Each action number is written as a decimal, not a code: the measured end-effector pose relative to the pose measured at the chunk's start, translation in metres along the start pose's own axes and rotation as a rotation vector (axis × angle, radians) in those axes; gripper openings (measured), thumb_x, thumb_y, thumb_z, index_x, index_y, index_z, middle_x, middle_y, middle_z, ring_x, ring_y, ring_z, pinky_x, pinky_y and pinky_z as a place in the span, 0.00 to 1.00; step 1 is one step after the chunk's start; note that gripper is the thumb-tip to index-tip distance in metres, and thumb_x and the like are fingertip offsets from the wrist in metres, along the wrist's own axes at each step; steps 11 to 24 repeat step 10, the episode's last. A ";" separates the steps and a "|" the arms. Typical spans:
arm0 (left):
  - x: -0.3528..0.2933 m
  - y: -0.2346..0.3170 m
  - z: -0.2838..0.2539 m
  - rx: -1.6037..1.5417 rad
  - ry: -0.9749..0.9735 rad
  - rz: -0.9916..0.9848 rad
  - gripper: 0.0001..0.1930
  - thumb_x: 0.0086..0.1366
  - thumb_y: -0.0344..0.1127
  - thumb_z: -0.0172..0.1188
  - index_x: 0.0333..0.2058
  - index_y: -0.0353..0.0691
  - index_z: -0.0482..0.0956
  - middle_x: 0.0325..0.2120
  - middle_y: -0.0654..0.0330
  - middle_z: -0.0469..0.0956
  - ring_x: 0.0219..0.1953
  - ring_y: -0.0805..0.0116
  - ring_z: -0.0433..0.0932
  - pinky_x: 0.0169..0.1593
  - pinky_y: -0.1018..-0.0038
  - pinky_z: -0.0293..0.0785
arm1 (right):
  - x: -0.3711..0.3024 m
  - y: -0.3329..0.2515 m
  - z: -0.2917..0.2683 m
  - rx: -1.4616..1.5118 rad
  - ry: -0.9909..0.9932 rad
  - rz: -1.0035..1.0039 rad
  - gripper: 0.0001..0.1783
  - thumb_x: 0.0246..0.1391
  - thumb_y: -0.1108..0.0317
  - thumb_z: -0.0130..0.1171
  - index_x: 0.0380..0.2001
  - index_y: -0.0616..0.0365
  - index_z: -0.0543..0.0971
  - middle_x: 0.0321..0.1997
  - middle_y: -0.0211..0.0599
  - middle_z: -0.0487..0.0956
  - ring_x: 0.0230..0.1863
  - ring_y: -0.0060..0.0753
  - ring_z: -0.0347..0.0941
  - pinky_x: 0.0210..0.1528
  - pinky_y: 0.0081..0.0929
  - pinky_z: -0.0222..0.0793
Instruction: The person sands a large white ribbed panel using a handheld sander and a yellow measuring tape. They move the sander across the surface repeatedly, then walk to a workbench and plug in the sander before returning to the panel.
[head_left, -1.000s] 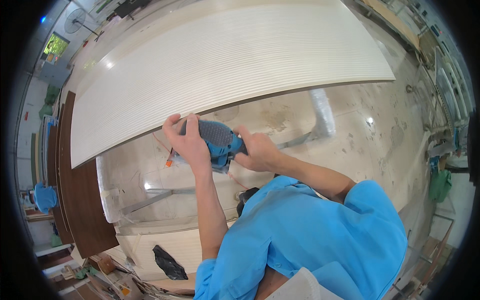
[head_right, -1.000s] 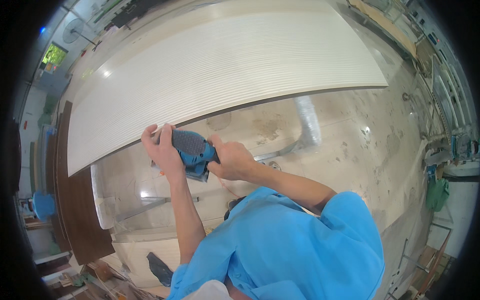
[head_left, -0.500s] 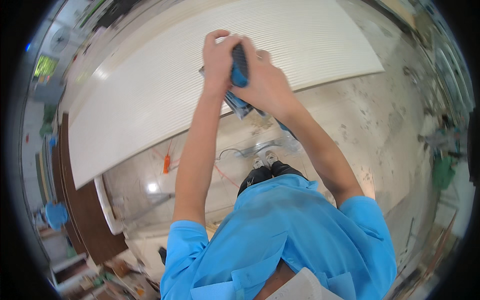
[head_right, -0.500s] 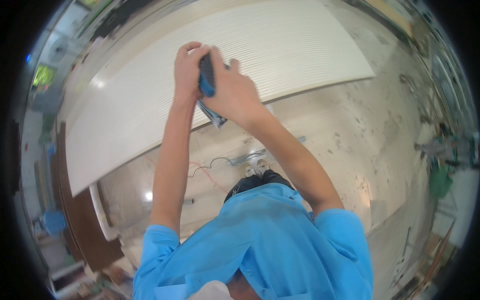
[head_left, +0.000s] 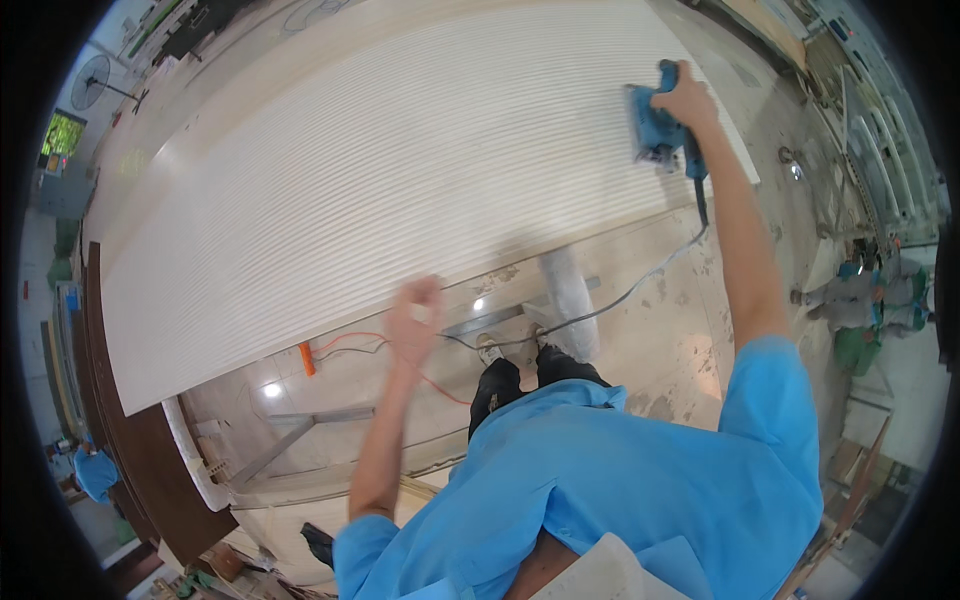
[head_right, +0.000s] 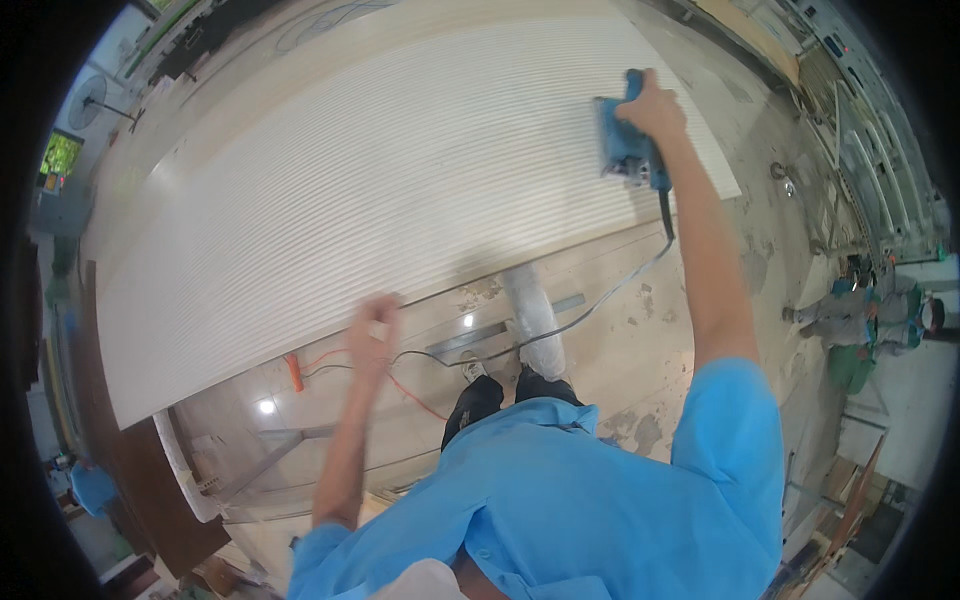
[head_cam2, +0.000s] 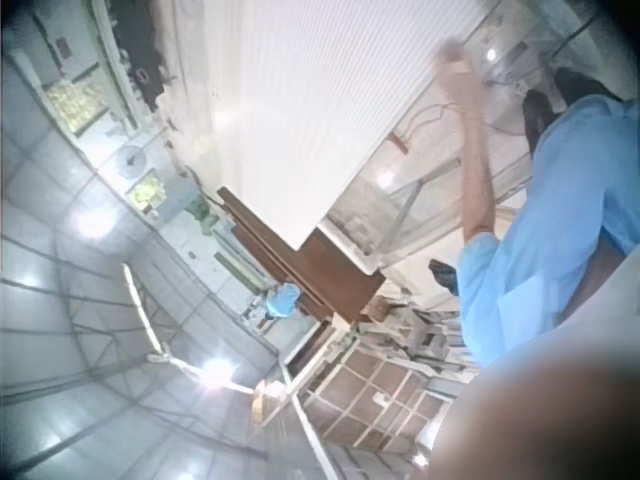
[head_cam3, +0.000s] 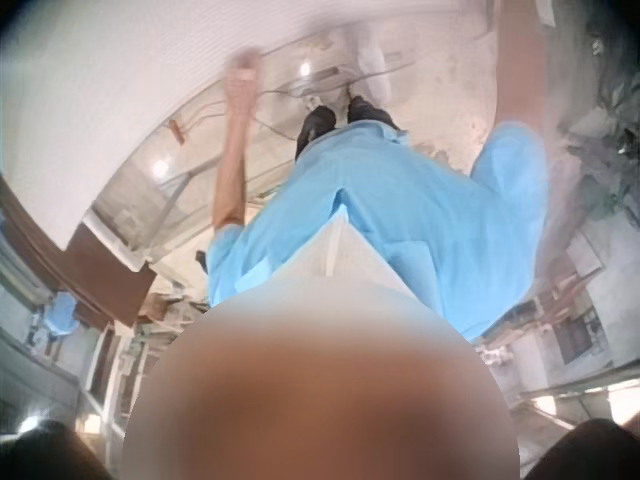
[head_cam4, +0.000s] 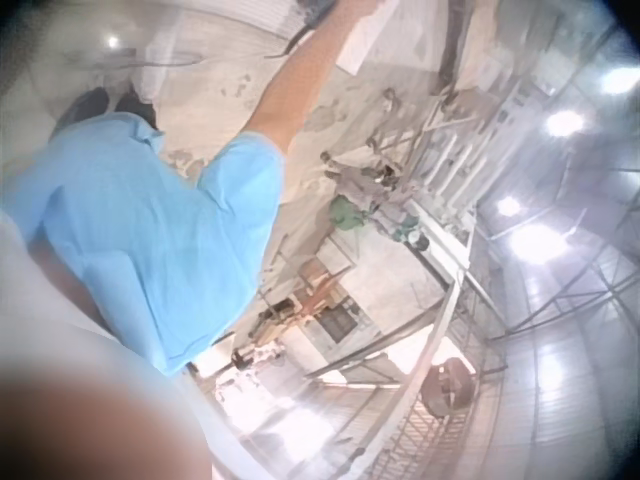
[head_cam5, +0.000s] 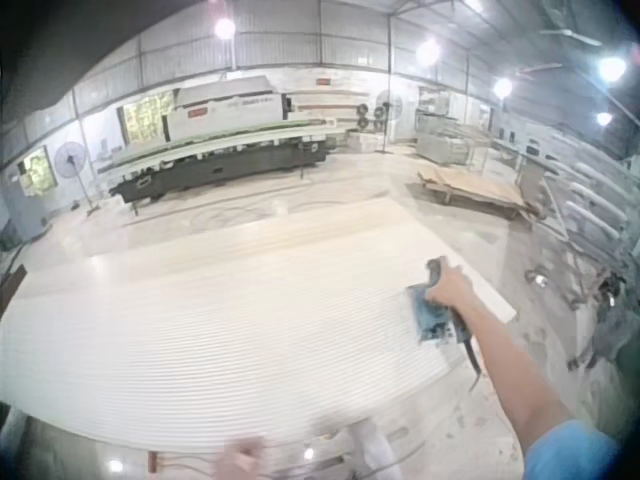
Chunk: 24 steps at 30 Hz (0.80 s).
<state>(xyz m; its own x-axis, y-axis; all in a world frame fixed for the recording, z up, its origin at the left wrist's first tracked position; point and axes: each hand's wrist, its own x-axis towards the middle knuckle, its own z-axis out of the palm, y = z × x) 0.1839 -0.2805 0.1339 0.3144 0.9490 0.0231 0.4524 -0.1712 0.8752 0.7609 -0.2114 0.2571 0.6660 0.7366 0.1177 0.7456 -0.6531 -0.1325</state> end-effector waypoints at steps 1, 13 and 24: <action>-0.019 0.008 0.027 -0.062 -0.209 0.043 0.16 0.66 0.36 0.69 0.51 0.41 0.83 0.44 0.55 0.85 0.47 0.58 0.85 0.55 0.64 0.80 | 0.027 0.002 0.000 0.032 -0.045 0.043 0.63 0.34 0.50 0.71 0.76 0.51 0.59 0.54 0.60 0.84 0.56 0.67 0.82 0.57 0.51 0.79; -0.018 0.101 0.185 -0.189 -0.613 0.235 0.49 0.62 0.46 0.73 0.74 0.34 0.57 0.71 0.41 0.65 0.73 0.38 0.61 0.72 0.49 0.62 | 0.030 -0.213 0.038 0.119 -0.130 -0.483 0.68 0.31 0.46 0.70 0.78 0.58 0.59 0.56 0.71 0.82 0.58 0.69 0.80 0.62 0.51 0.76; -0.018 0.101 0.185 -0.189 -0.613 0.235 0.49 0.62 0.46 0.73 0.74 0.34 0.57 0.71 0.41 0.65 0.73 0.38 0.61 0.72 0.49 0.62 | 0.030 -0.213 0.038 0.119 -0.130 -0.483 0.68 0.31 0.46 0.70 0.78 0.58 0.59 0.56 0.71 0.82 0.58 0.69 0.80 0.62 0.51 0.76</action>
